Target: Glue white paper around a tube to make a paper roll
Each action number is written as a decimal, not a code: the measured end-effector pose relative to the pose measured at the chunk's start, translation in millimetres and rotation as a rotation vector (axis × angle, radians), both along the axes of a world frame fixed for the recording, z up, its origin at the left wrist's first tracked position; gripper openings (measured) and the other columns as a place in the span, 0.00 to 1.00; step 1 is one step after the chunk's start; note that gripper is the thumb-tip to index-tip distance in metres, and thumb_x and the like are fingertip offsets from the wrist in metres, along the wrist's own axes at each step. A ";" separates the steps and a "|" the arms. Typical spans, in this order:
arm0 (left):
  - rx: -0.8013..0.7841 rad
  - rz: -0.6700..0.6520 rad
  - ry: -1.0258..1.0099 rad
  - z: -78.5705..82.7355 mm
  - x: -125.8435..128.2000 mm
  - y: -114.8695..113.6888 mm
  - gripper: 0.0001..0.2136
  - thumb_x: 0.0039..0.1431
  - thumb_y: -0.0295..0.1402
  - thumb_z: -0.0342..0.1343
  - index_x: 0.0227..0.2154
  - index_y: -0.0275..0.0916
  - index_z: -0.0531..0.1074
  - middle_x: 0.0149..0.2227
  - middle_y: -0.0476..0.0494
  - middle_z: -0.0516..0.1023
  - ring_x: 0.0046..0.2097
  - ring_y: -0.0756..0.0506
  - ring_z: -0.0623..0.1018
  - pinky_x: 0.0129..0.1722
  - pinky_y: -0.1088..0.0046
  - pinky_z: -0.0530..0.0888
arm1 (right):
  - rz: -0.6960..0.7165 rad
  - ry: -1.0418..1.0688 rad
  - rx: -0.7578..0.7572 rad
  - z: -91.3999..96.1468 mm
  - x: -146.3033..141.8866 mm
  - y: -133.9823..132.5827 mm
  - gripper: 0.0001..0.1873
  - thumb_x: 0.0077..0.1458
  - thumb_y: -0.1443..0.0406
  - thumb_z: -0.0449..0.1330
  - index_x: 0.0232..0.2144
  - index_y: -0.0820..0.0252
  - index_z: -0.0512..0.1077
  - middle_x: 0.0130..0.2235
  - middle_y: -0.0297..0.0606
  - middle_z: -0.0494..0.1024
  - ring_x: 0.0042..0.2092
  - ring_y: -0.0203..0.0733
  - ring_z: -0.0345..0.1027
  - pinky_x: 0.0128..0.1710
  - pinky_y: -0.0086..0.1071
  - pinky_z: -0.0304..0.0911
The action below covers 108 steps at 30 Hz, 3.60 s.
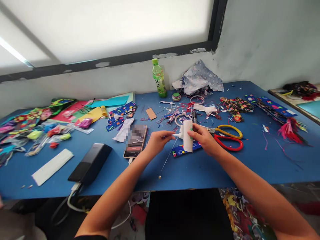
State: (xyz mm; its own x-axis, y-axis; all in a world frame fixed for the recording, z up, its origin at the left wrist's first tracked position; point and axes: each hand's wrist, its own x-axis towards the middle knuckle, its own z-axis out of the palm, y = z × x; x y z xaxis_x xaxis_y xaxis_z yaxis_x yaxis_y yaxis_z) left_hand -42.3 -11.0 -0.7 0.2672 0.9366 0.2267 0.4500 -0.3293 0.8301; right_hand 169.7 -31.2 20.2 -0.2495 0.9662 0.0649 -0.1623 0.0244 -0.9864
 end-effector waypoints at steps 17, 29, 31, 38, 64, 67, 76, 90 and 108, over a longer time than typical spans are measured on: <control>-0.016 0.063 -0.031 13.4 0.3 -8.0 0.15 0.60 0.43 0.55 0.27 0.37 0.79 0.21 0.47 0.76 0.24 0.50 0.72 0.27 0.75 0.67 | 0.005 -0.060 -0.015 3.4 -3.1 -5.0 0.19 0.49 0.56 0.66 0.43 0.55 0.74 0.43 0.38 0.80 0.46 0.46 0.73 0.46 0.39 0.69; 0.170 0.072 -0.481 15.2 23.7 -37.0 0.03 0.54 0.27 0.63 0.28 0.41 0.80 0.29 0.49 0.79 0.31 0.52 0.76 0.33 0.76 0.73 | 0.036 -0.009 0.000 0.0 -22.3 -25.6 0.26 0.43 0.59 0.72 0.44 0.52 0.67 0.44 0.37 0.77 0.46 0.45 0.73 0.42 0.36 0.73; 0.165 0.088 -0.452 16.7 24.1 -38.9 0.03 0.54 0.28 0.62 0.27 0.40 0.80 0.30 0.48 0.81 0.32 0.50 0.77 0.35 0.75 0.74 | -0.007 -0.016 -0.045 -0.1 -24.3 -27.5 0.26 0.43 0.57 0.72 0.43 0.53 0.66 0.39 0.35 0.76 0.41 0.42 0.73 0.38 0.34 0.73; -0.280 0.091 -0.543 22.8 22.8 -37.4 0.11 0.49 0.42 0.66 0.28 0.38 0.81 0.29 0.45 0.83 0.29 0.47 0.78 0.27 0.74 0.75 | 0.011 0.021 -0.059 0.4 -24.0 -26.9 0.25 0.49 0.56 0.69 0.45 0.50 0.63 0.35 0.32 0.75 0.36 0.38 0.72 0.39 0.33 0.71; -0.580 -0.135 -0.819 23.9 18.2 -30.0 0.33 0.47 0.65 0.53 0.35 0.36 0.80 0.37 0.37 0.81 0.38 0.43 0.78 0.37 0.68 0.75 | 0.023 0.026 -0.028 1.8 -17.0 -21.3 0.23 0.50 0.56 0.68 0.47 0.48 0.65 0.43 0.35 0.72 0.43 0.42 0.71 0.42 0.36 0.72; -0.320 -0.090 -0.686 20.6 17.4 -32.1 0.30 0.41 0.58 0.64 0.42 0.40 0.79 0.43 0.39 0.79 0.44 0.42 0.76 0.43 0.68 0.74 | 0.011 0.016 0.050 2.3 -19.0 -21.6 0.22 0.49 0.58 0.69 0.44 0.48 0.66 0.45 0.35 0.72 0.44 0.42 0.71 0.45 0.37 0.71; 0.275 0.076 -0.348 16.0 20.5 -37.7 0.04 0.58 0.32 0.61 0.30 0.41 0.80 0.31 0.46 0.79 0.33 0.50 0.77 0.36 0.73 0.75 | -0.005 -0.045 0.084 0.1 -22.3 -25.1 0.19 0.48 0.57 0.70 0.40 0.50 0.68 0.37 0.32 0.74 0.38 0.38 0.71 0.37 0.31 0.71; 0.586 0.055 -0.246 15.6 18.4 -38.0 0.04 0.57 0.25 0.61 0.29 0.37 0.79 0.30 0.45 0.80 0.30 0.53 0.79 0.30 0.79 0.76 | -0.012 -0.166 0.127 6.8 -19.0 -28.4 0.16 0.52 0.62 0.66 0.45 0.55 0.73 0.35 0.34 0.78 0.35 0.36 0.71 0.34 0.27 0.70; 0.274 0.095 -0.407 24.7 20.5 -39.5 0.04 0.53 0.25 0.63 0.26 0.39 0.80 0.27 0.47 0.82 0.29 0.52 0.79 0.29 0.78 0.76 | 0.038 -0.166 0.157 6.8 -15.9 -26.6 0.15 0.54 0.59 0.65 0.45 0.53 0.73 0.35 0.33 0.76 0.34 0.36 0.68 0.32 0.27 0.68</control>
